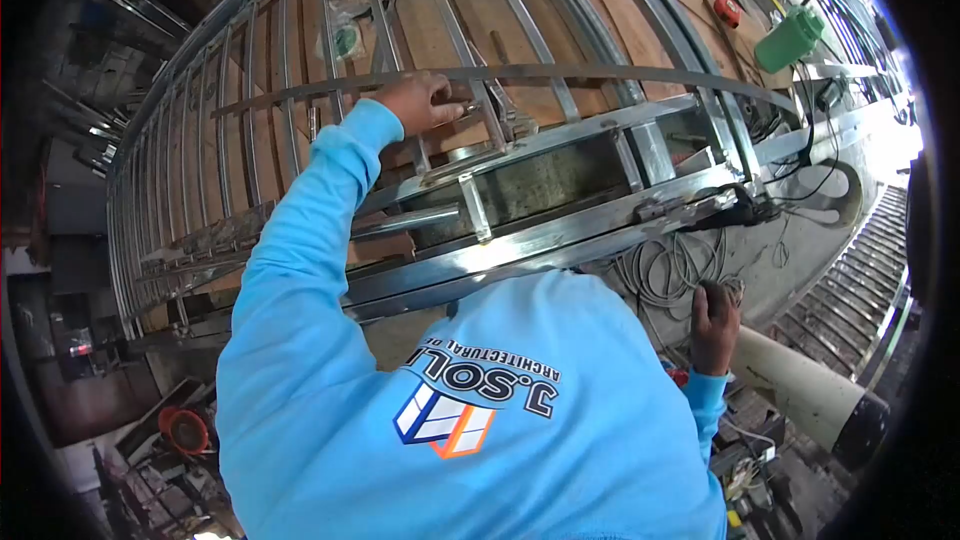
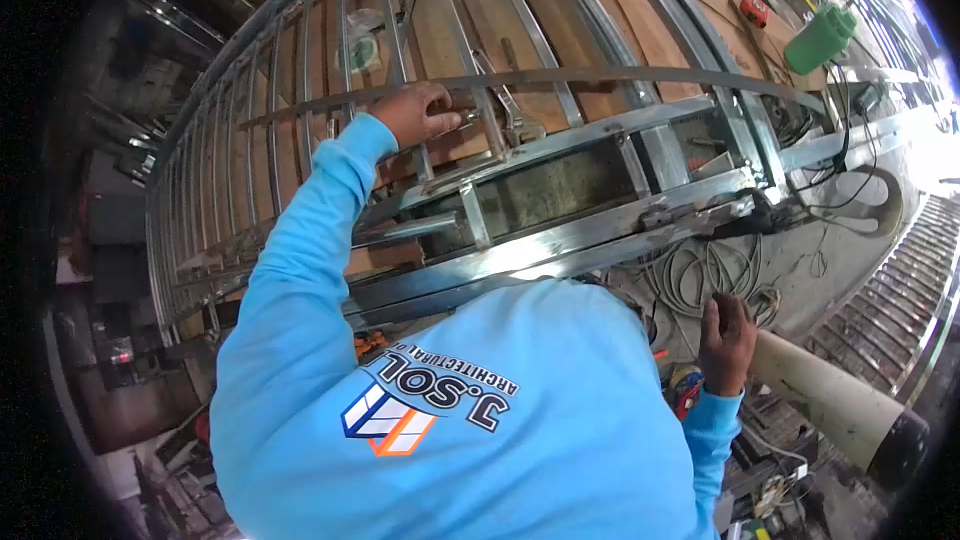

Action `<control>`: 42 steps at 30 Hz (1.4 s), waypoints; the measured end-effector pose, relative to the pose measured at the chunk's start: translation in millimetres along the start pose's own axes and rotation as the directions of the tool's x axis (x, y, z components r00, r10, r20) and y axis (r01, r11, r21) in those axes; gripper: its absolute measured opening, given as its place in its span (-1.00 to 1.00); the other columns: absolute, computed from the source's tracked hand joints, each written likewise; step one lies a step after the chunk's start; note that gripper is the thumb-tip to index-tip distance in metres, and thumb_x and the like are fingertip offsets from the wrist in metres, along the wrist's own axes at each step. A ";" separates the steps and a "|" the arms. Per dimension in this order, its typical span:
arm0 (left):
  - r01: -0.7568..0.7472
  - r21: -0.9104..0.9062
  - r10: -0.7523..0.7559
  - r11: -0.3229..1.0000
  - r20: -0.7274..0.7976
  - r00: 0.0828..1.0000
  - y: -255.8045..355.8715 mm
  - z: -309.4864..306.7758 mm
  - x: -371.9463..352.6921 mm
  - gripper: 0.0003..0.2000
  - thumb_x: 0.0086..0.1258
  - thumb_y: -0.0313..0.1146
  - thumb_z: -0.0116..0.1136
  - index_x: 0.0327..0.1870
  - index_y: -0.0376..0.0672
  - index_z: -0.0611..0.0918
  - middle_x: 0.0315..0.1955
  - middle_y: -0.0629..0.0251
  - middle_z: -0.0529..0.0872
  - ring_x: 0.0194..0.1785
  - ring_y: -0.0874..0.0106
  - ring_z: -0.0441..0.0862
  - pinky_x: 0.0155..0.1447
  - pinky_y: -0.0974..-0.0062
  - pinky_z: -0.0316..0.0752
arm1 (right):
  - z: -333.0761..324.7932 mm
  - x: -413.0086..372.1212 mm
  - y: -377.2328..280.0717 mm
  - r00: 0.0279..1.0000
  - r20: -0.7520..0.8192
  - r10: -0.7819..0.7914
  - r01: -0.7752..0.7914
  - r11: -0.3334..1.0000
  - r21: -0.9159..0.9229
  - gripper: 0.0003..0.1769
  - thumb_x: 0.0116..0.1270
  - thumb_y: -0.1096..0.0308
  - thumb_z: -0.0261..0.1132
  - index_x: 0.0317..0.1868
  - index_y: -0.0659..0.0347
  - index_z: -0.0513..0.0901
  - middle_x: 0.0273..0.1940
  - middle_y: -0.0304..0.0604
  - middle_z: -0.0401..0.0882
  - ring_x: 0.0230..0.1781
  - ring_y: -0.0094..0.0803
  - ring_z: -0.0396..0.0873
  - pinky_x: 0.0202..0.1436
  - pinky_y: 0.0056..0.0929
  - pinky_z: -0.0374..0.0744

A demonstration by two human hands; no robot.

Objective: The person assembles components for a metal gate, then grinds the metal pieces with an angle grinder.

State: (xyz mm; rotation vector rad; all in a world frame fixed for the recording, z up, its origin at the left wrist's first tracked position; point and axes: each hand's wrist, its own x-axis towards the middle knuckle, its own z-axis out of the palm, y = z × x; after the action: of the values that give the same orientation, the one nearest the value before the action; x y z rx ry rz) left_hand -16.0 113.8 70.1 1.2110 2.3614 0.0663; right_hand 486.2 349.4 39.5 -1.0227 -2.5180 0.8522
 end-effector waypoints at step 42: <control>-0.574 -0.119 0.512 0.810 -0.335 0.791 729.5 39.9 278.5 -0.59 0.61 -0.05 -0.02 -0.06 -0.29 0.64 -0.17 -0.16 0.71 -0.07 -0.08 0.65 0.08 0.08 0.48 | -251.0 -65.8 365.4 0.711 -0.474 0.519 -0.437 0.855 0.280 -0.76 0.40 0.29 0.30 -0.11 0.31 0.69 -0.28 0.09 0.69 -0.23 -0.08 0.69 -0.08 -0.22 0.59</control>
State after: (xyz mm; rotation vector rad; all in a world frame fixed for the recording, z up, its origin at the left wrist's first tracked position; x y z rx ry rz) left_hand 413.5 765.7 111.1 1.8351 2.0667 0.7201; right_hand 845.0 615.9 5.7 -1.6383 -1.7072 0.7245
